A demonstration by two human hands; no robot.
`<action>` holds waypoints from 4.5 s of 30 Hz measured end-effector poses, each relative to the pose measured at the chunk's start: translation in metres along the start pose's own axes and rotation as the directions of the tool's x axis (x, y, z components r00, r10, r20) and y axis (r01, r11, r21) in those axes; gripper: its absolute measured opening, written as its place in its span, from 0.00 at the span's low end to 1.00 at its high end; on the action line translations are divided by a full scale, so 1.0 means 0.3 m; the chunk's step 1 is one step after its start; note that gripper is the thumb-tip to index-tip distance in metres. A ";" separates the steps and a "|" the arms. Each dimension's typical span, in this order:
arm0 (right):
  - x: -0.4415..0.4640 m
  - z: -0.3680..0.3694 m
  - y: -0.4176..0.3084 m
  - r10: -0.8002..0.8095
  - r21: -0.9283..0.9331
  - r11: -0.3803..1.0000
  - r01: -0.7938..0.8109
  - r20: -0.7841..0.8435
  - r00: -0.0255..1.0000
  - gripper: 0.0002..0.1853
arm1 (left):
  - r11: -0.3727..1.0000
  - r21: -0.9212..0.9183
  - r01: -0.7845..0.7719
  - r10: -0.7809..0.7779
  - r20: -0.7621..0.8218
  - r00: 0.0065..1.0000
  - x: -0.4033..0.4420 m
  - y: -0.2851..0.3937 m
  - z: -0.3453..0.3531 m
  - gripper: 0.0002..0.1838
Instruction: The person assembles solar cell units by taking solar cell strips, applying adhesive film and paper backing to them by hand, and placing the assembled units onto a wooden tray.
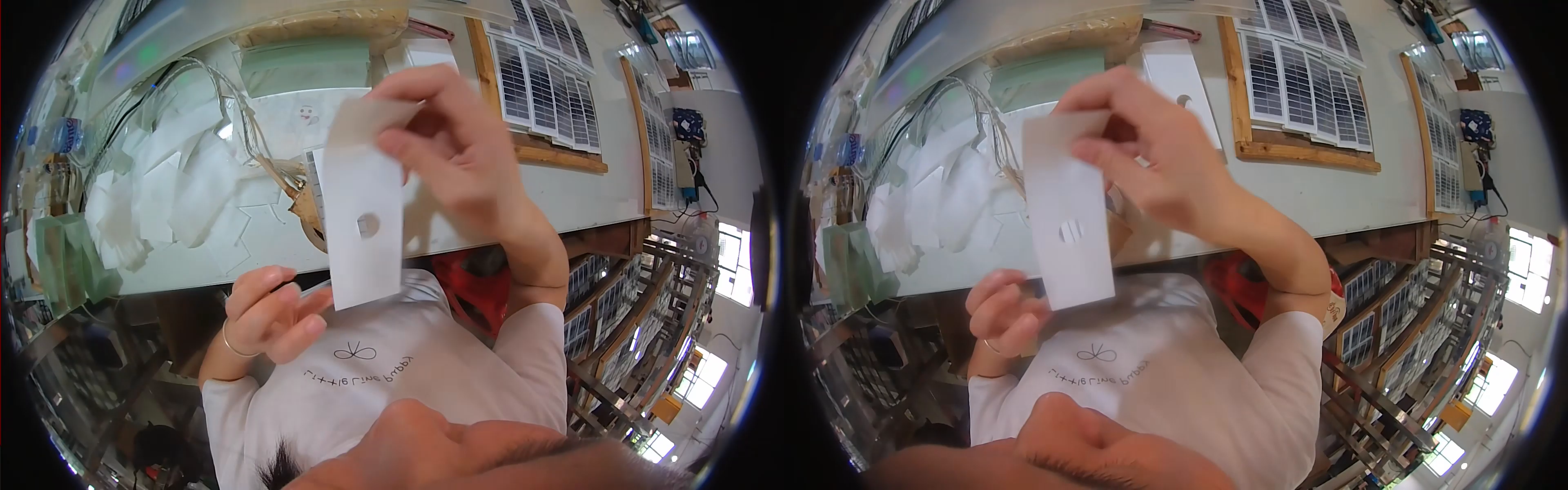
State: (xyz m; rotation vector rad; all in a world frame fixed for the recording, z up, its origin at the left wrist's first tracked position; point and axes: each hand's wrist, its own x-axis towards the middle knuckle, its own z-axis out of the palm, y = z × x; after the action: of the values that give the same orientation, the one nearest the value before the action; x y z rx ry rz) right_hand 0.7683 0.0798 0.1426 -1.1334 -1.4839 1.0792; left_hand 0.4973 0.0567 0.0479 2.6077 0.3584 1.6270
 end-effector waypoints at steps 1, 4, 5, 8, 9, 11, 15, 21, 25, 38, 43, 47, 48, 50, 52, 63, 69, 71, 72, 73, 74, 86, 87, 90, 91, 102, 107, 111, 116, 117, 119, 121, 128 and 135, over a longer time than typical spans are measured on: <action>-0.003 0.014 0.022 0.013 0.011 1.000 -0.014 0.055 0.998 0.19 | 0.998 0.034 -0.060 0.063 -0.097 0.993 0.003 -0.013 0.030 0.24; 0.002 0.043 0.072 0.014 0.014 1.000 -0.015 0.091 0.996 0.17 | 0.997 0.018 -0.080 0.069 0.324 0.943 0.114 0.004 -0.030 0.18; 0.003 0.046 0.054 0.034 -0.062 0.998 -0.029 0.079 0.996 0.17 | 0.998 -0.030 -0.047 0.053 0.300 0.952 0.114 0.004 -0.019 0.11; 0.004 0.056 0.136 -0.148 -0.213 0.963 0.166 0.099 0.984 0.13 | 1.000 0.005 -0.019 0.017 0.280 0.960 0.107 0.010 -0.008 0.11; 0.006 0.059 0.142 -0.142 -0.211 0.964 0.161 0.099 0.985 0.13 | 1.000 0.003 -0.014 0.013 0.282 0.959 0.101 0.014 -0.008 0.11; 0.012 0.062 0.147 -0.203 -0.319 0.918 0.236 0.135 0.970 0.09 | 0.999 0.045 -0.006 -0.009 0.322 0.947 0.089 0.017 -0.008 0.10; 0.009 0.075 0.155 -0.217 -0.336 0.909 0.247 0.127 0.968 0.08 | 0.998 0.048 -0.033 0.017 0.301 0.953 0.078 0.017 -0.007 0.10; 0.011 0.078 0.158 -0.231 -0.366 0.892 0.264 0.132 0.964 0.08 | 0.998 0.047 -0.045 0.029 0.309 0.951 0.080 0.016 -0.006 0.10; 0.013 0.075 0.173 -0.297 -0.486 0.808 0.332 0.151 0.943 0.09 | 0.998 0.047 -0.043 0.027 0.299 0.954 0.070 0.016 0.005 0.08; 0.014 -0.004 0.073 -0.324 -0.453 0.801 0.391 0.221 0.920 0.14 | 0.887 -0.122 0.446 -0.414 0.224 0.883 0.087 0.014 -0.154 0.05; -0.010 0.041 0.102 0.008 -0.136 0.991 0.002 0.071 0.997 0.18 | -0.036 -0.712 0.701 -0.948 0.246 0.201 0.062 -0.067 -0.086 0.12; -0.013 0.039 0.119 0.059 -0.112 0.992 -0.055 0.034 0.998 0.18 | -0.110 -0.708 0.698 -0.944 0.294 0.149 0.047 -0.078 -0.082 0.11; -0.013 0.036 0.116 0.083 -0.114 0.990 -0.078 0.034 0.996 0.18 | -0.113 -0.712 0.693 -0.933 0.316 0.172 0.041 -0.080 -0.085 0.11; -0.013 0.031 0.125 0.103 -0.054 0.993 -0.101 0.033 0.994 0.19 | -0.092 -0.705 0.704 -0.938 0.299 0.177 0.055 -0.078 -0.081 0.10; -0.010 0.032 0.122 0.163 0.077 0.983 -0.164 0.023 0.986 0.18 | -0.062 -0.698 0.714 -0.933 0.295 0.207 0.071 -0.076 -0.082 0.07; -0.004 0.027 0.097 0.232 0.189 0.953 -0.238 0.053 0.971 0.19 | -0.002 -0.729 0.685 -0.934 0.245 0.259 0.060 -0.070 -0.072 0.05; 0.005 0.003 0.094 0.306 0.267 0.908 -0.323 0.102 0.946 0.15 | 0.029 -0.716 0.698 -0.943 0.213 0.257 0.042 -0.057 -0.068 0.04; 0.005 0.004 0.106 0.354 0.232 0.899 -0.372 0.117 0.928 0.12 | 0.038 -0.732 0.680 -0.934 0.217 0.285 0.042 -0.061 -0.068 0.04; 0.004 0.005 0.108 0.354 0.232 0.899 -0.370 0.108 0.929 0.12 | 0.036 -0.733 0.680 -0.931 0.223 0.290 0.042 -0.061 -0.068 0.04; 0.006 0.006 0.109 0.339 0.251 0.901 -0.354 0.100 0.935 0.11 | 0.024 -0.733 0.680 -0.933 0.228 0.279 0.041 -0.060 -0.068 0.04; 0.008 0.004 0.108 0.323 0.269 0.903 -0.336 0.093 0.942 0.10 | 0.014 -0.733 0.680 -0.935 0.231 0.268 0.043 -0.060 -0.068 0.04; 0.000 0.005 0.120 0.279 0.287 0.915 -0.285 0.062 0.958 0.08 | 0.028 -0.722 0.691 -0.949 0.197 0.245 0.053 -0.038 -0.058 0.04; -0.002 0.005 0.117 0.280 0.287 0.914 -0.285 0.062 0.958 0.08 | 0.027 -0.722 0.692 -0.949 0.199 0.244 0.051 -0.038 -0.056 0.04; 0.003 0.003 0.106 0.273 0.287 0.916 -0.281 0.070 0.960 0.08 | 0.042 -0.723 0.690 -0.948 0.188 0.256 0.047 -0.043 -0.055 0.04; 0.003 0.000 0.106 0.281 0.257 0.923 -0.288 0.062 0.958 0.08 | 0.036 -0.719 0.694 -0.948 0.195 0.252 0.045 -0.043 -0.053 0.04; -0.017 -0.009 -0.002 0.343 -0.172 0.931 -0.323 0.103 0.934 0.19 | -0.053 -0.665 0.745 -0.916 0.330 0.229 0.042 -0.016 -0.052 0.15; -0.052 -0.014 0.064 0.264 -0.450 0.882 -0.139 0.226 0.938 0.20 | -0.165 -0.557 0.814 -0.861 0.483 0.156 0.062 0.007 -0.066 0.21; -0.065 -0.011 0.079 0.286 -0.392 0.899 -0.194 0.191 0.939 0.20 | -0.124 -0.513 0.849 -0.850 0.496 0.176 0.083 0.009 -0.069 0.22; -0.096 0.004 0.127 0.140 -0.361 0.931 -0.058 0.206 0.968 0.20 | 0.016 -0.498 0.867 -0.832 0.474 0.287 0.037 0.013 -0.072 0.23; -0.099 0.005 0.124 0.140 -0.349 0.935 -0.056 0.221 0.965 0.21 | 0.021 -0.508 0.861 -0.838 0.460 0.292 0.037 0.016 -0.072 0.23; -0.106 0.007 0.131 0.051 -0.354 0.935 0.028 0.213 0.976 0.20 | 0.027 -0.518 0.855 -0.845 0.445 0.296 0.039 0.021 -0.069 0.22; -0.118 0.008 0.139 -0.040 -0.360 0.926 0.113 0.204 0.978 0.19 | 0.073 -0.512 0.856 -0.840 0.431 0.329 0.042 0.025 -0.065 0.19; -0.185 -0.022 0.151 -0.156 -0.377 0.903 0.207 0.161 0.975 0.21 | 0.052 -0.496 0.867 -0.788 0.513 0.341 0.035 0.031 -0.045 0.15; -0.204 -0.032 0.159 -0.184 -0.407 0.881 0.240 0.171 0.968 0.20 | 0.099 -0.449 0.888 -0.734 0.570 0.370 0.046 0.029 -0.057 0.06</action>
State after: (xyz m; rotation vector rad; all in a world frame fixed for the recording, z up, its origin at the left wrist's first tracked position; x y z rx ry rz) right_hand 0.7921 0.0296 0.0876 -1.1737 -1.9622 0.7001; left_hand 0.4895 0.0499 0.0692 1.3661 0.7914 0.7569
